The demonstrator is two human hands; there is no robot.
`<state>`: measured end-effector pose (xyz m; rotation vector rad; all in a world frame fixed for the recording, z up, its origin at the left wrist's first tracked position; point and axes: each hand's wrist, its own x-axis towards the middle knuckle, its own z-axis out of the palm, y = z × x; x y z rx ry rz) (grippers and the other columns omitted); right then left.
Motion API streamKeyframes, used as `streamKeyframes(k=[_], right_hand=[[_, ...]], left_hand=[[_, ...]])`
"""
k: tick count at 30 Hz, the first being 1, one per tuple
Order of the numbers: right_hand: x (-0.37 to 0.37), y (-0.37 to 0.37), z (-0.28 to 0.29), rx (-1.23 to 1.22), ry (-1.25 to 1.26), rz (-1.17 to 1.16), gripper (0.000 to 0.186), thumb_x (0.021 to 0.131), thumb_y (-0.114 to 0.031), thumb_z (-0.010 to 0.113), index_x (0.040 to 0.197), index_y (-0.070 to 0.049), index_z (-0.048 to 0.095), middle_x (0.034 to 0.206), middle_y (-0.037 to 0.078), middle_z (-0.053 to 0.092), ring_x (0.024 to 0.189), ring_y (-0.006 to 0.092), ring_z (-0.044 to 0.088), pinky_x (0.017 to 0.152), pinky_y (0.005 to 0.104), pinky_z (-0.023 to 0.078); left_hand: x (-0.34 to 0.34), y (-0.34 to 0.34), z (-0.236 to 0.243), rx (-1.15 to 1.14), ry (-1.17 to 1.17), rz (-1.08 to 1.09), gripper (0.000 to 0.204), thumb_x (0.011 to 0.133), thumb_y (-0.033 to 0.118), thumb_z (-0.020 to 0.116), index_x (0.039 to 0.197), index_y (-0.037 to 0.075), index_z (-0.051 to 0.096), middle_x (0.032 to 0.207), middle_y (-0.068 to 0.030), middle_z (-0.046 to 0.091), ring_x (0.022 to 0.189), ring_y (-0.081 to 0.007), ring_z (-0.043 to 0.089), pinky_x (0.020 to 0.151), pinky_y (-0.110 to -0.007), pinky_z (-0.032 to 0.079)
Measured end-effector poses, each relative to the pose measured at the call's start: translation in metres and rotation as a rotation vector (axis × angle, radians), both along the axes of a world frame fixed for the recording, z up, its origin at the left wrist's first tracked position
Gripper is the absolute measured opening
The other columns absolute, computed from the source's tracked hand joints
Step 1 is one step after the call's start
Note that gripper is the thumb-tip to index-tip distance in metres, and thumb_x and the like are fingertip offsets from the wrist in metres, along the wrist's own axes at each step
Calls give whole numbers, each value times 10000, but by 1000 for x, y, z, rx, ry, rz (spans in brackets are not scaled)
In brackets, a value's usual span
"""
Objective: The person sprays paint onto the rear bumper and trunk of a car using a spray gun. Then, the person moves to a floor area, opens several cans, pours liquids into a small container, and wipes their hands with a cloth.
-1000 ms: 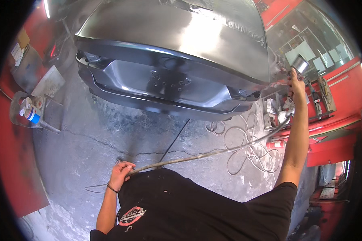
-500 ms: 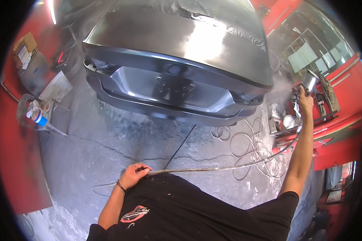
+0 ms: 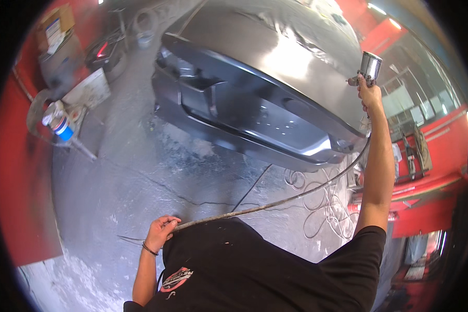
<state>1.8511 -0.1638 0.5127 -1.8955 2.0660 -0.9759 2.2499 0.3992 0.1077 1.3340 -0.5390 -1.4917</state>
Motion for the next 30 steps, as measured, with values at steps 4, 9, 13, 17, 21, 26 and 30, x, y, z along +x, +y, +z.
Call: streamKeyframes(k=[4,9,13,17,21,26,30], right_hand=[[134,2,9,16,23,115,585,961,-649,691,825,-82,643,642,-6,550,404,116,423,377,326,291],[295,-1,15,-43,135,315,664,928,-650,681,884,11,733,703,73,637,525,176,559,453,377,420],[402,32,20,-50,94,448,678,921,-660,697,890,16,734,698,64,637,521,162,554,435,365,406],[451,79,35,28,-75,709,529,1002,-607,627,928,-84,651,646,-1,532,442,109,410,404,313,322],[425,100,34,34,-61,714,448,1035,-546,568,930,-113,619,638,-13,475,457,109,355,397,307,257],[300,62,17,4,53,576,587,966,-643,667,950,-58,716,648,15,579,429,99,437,412,311,369],[183,57,9,61,42,308,664,926,-667,696,904,-5,736,685,44,623,500,133,523,422,343,369]], left_hand=[[38,49,-2,-15,18,114,235,1067,231,666,1127,17,741,820,37,587,637,-20,461,531,-205,355],[60,102,-19,-14,44,349,240,1069,213,652,1134,-5,728,815,6,609,590,-38,460,512,-221,338],[66,132,-31,-20,44,471,255,1056,223,663,1115,-17,727,802,8,600,565,-37,440,497,-228,320],[69,141,-39,18,1,540,271,1066,262,651,1083,5,735,774,10,589,568,-39,439,500,-223,325],[69,132,-43,14,-42,541,365,1078,357,638,1081,2,725,766,-26,625,553,-45,459,489,-226,331],[56,97,-32,-1,-35,411,280,1074,268,643,1079,2,730,811,5,609,602,-34,464,503,-217,345],[30,60,-34,-26,-53,284,260,1082,246,629,1073,6,727,801,9,613,593,-34,468,504,-220,344]])
